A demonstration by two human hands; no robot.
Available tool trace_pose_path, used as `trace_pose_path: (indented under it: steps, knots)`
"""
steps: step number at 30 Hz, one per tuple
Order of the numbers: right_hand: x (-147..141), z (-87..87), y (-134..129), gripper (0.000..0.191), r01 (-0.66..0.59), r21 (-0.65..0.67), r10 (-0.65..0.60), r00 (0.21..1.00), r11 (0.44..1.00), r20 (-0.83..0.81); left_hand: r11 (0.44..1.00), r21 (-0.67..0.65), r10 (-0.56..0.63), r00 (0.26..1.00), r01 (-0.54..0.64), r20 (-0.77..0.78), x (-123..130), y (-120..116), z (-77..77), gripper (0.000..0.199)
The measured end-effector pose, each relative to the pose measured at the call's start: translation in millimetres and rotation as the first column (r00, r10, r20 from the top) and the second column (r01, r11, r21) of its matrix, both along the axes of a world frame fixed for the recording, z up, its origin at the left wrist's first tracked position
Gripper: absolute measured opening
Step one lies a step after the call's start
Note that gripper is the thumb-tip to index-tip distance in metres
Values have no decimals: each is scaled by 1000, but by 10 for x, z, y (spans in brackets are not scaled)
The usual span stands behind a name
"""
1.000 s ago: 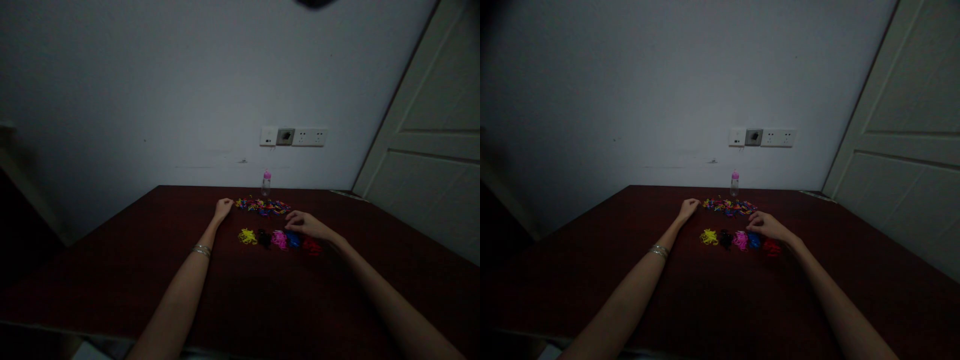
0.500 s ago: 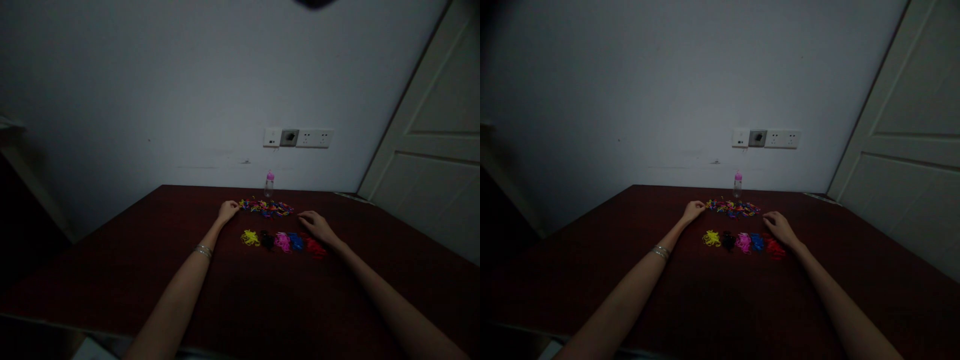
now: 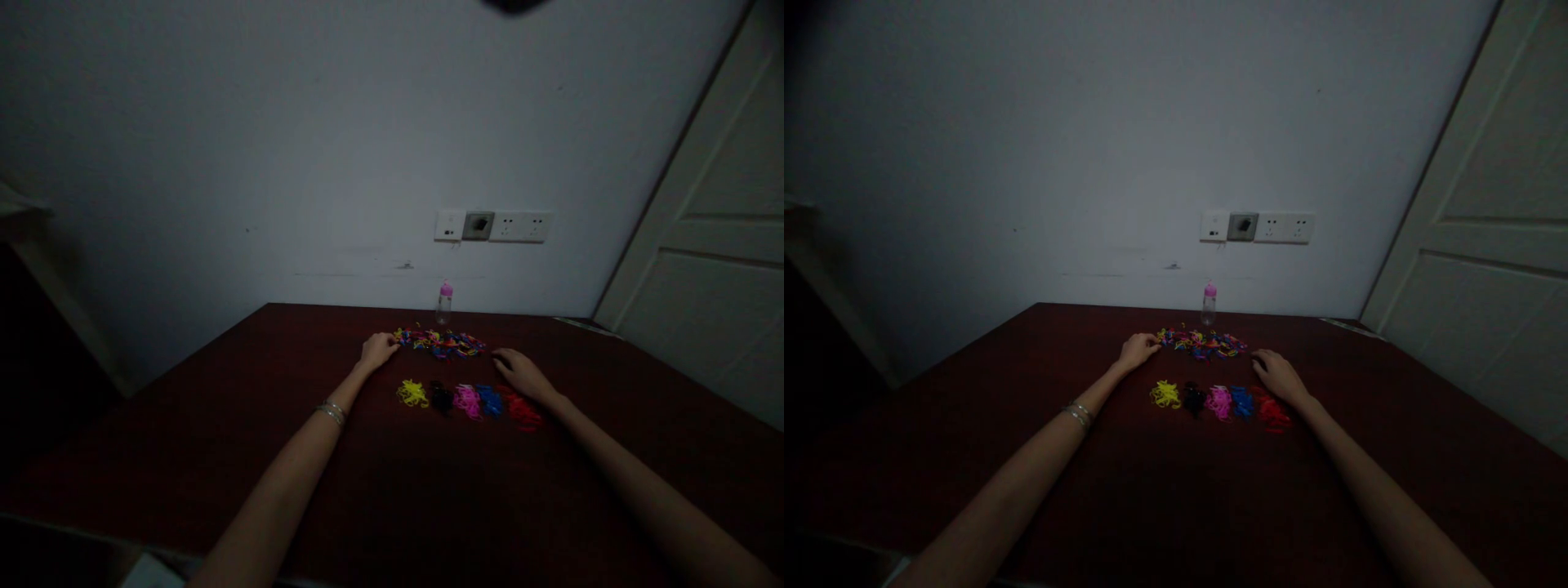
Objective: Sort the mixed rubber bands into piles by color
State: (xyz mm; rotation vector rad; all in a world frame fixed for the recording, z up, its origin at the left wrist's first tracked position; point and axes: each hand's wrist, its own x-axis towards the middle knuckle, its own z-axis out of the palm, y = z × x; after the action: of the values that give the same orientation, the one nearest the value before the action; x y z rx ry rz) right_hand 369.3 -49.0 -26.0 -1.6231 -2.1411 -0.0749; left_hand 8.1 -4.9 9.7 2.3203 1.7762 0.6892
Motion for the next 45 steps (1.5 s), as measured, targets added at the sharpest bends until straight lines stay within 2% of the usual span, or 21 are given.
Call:
trace_pose_path:
  steps: [7, 13, 20, 23, 26, 29, 32, 35, 39, 45]
  knots:
    - [0, -33, -10, 37, 18, 11, -18, 999, 1000, -37, 1000, 1, 12, 1000, -12, -27, 5, -3, -6, 25]
    - [-2, -32, -18, 38, 17, 25, -16, 1000, 1000, -18, 1000, 11, 10, 1000, -10, 28, 2, -2, -8, 22]
    - [-23, -17, -45, 34, 17, 28, -16, 998, 999, -65, 1000, -20, 8, 977, -4, 215, -57, 76, -45, 21]
    - [-34, 0, -47, 33, 15, 22, -13, 998, 1000, -65, 999, -25, -26, 941, 37, 339, -95, 147, -65, 23]
    - [-42, 15, -47, 33, 13, 19, -12, 999, 1000, -53, 991, -48, -96, 922, 123, 375, -85, 142, -12, 24]
    - [-49, 20, -52, 35, 23, 20, -23, 999, 1000, -31, 956, -49, -257, 906, 290, 337, -7, 14, 120, 21]
    - [-60, 22, -62, 34, 34, 24, -33, 999, 999, -37, 887, -93, -415, 869, 453, 269, 96, -193, 263, 21]
    - [-75, 32, -74, 33, 39, 26, -37, 998, 999, -53, 811, -166, -516, 820, 561, 249, 169, -388, 348, 22]
    - [-98, 55, -95, 33, 28, 20, -26, 998, 999, -56, 737, -254, -562, 776, 627, 286, 223, -552, 376, 22]
    - [-114, 56, -112, 32, 44, 38, -41, 996, 998, -77, 702, -301, -573, 763, 645, 301, 308, -632, 396, 17]
